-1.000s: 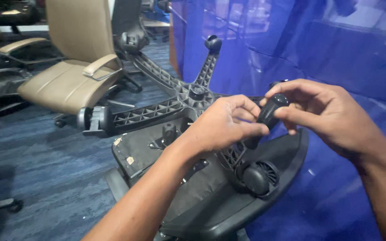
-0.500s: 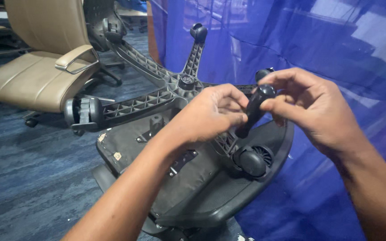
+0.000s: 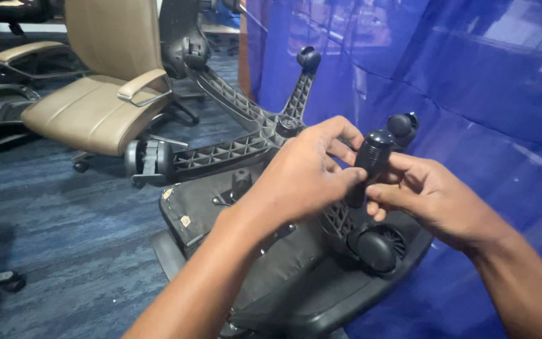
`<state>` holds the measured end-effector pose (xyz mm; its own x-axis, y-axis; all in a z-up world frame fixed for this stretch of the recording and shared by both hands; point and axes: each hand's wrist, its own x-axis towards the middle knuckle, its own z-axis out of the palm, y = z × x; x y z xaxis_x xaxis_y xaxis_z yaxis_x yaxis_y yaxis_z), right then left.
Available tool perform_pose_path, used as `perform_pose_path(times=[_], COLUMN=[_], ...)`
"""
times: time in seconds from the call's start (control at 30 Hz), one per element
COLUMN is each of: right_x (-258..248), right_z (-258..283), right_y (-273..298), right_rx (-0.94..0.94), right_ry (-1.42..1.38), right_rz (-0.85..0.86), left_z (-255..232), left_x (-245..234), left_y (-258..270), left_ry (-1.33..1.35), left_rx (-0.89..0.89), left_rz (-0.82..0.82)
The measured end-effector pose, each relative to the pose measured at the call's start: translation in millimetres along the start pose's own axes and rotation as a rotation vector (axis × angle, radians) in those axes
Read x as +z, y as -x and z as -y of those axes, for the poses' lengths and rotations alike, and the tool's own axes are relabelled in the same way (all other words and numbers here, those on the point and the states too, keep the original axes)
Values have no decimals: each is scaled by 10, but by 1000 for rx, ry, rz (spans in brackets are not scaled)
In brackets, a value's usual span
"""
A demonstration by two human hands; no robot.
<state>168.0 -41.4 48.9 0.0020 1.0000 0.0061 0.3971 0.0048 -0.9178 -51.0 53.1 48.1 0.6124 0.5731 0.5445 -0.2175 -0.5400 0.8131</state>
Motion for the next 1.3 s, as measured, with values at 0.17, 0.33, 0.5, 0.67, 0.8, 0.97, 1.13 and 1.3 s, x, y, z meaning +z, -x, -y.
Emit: perform_pose_path(times=[0.17,0.33,0.5,0.67,0.8,0.97,1.13,1.3], right_x=[-70,-116,-294,-242,-123,-317,-323,-212], right_z=[-260,-243,-55,-122,-250,-274,-247,-301], right_y=[-115,-181,-177,-253,-235,-194,-157,-143], right_rx=[-119,-151,-38,-22,-134,-123,-148,-195], right_ry=[209,71,-40,65,0,-57,-75,55], right_rz=[-131,66,308,97,133,336,197,3], left_z=[-258,-431,-451,-522,-598,-540,-590,-770], left_x=[44,83,42,186,311,301,361,589], left_y=[-61,-191,-210,-239,-242,-276,-260,-167], left_ry=[-377,-354,-163,-376,-540,-257,-136,-539], left_rx=[29,-278,-112,-181,-187,-184,-144,-347], left_rz=[-87,-2,15,-55,-176,-176,-107,-295])
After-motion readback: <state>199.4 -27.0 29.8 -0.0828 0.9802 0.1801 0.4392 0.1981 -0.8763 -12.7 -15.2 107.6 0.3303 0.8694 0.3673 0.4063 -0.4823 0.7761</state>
